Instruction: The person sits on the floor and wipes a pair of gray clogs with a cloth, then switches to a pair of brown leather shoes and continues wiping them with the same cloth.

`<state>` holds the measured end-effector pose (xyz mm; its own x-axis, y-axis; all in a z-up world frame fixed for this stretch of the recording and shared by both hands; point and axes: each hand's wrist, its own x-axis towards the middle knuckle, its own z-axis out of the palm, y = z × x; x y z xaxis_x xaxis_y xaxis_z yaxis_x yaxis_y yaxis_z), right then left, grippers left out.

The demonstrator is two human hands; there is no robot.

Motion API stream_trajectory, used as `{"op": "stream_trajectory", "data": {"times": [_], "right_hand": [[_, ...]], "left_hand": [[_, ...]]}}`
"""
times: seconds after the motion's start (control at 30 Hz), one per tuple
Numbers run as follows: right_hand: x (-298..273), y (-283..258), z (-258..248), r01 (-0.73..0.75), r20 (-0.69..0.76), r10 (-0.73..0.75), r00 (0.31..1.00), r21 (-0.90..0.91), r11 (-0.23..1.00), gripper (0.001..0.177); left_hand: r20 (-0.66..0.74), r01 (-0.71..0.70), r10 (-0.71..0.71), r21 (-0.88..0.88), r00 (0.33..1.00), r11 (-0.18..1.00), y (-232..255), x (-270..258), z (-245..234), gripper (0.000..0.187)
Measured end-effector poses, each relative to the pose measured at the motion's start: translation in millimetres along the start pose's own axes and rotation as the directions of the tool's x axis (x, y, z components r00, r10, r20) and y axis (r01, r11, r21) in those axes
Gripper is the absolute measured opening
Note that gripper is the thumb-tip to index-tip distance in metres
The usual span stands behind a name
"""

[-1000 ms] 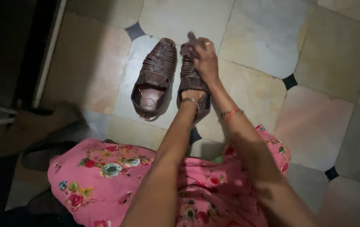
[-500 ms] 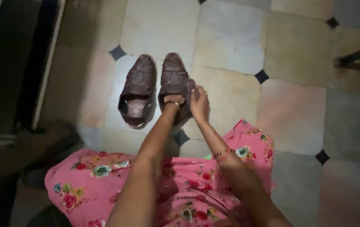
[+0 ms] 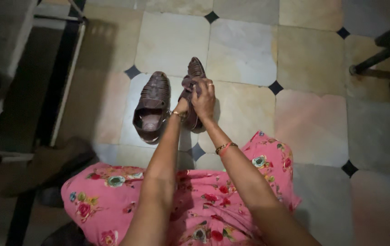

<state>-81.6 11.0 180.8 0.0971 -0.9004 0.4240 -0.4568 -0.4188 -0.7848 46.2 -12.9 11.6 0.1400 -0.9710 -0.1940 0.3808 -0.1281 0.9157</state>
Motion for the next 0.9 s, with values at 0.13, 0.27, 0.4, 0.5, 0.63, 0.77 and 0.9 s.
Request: {"op": "stream_trajectory", "data": {"times": [0.13, 0.27, 0.4, 0.5, 0.63, 0.77, 0.9], "right_hand": [[-12.8, 8.4, 5.2, 0.041, -0.057, -0.043, 0.997, -0.036, 0.999, 0.030], [-16.7, 6.1, -12.2, 0.176, 0.008, -0.176, 0.984, -0.073, 0.982, 0.050], [-63.5, -18.6, -44.6, -0.026, 0.333, 0.027, 0.942, -0.007, 1.000, 0.066], [-92.5, -29.0, -52.5, 0.065, 0.341, -0.055, 0.938, -0.016, 0.998, 0.068], [-92.8, -24.4, -36.2, 0.119, 0.204, -0.114, 0.972, -0.010, 0.993, 0.056], [-49.8, -9.8, -2.9, 0.132, 0.121, -0.125, 0.985, -0.053, 0.990, 0.054], [7.9, 6.4, 27.1, 0.168, 0.130, -0.161, 0.978, -0.042, 0.985, 0.070]], "left_hand": [[-0.141, 0.040, -0.075, -0.238, 0.987, 0.970, 0.6, -33.5, -7.7, 0.050], [-0.177, 0.022, -0.087, -0.343, 0.980, 0.939, 6.8, -41.2, 7.2, 0.054], [-0.140, 0.184, -0.262, -0.411, 0.955, 0.893, 28.4, -44.0, 18.7, 0.061], [0.031, 0.249, -0.284, -0.578, 0.958, 0.777, 38.0, -59.8, 8.9, 0.065], [-0.065, 0.153, -0.207, -0.473, 0.976, 0.868, 11.3, -54.2, -1.8, 0.056], [-0.193, -0.045, 0.011, -0.170, 0.981, 0.984, -16.6, -35.1, -10.3, 0.049], [-0.184, -0.164, 0.202, 0.203, 0.962, 0.965, -31.8, -19.7, -16.1, 0.044]]}}
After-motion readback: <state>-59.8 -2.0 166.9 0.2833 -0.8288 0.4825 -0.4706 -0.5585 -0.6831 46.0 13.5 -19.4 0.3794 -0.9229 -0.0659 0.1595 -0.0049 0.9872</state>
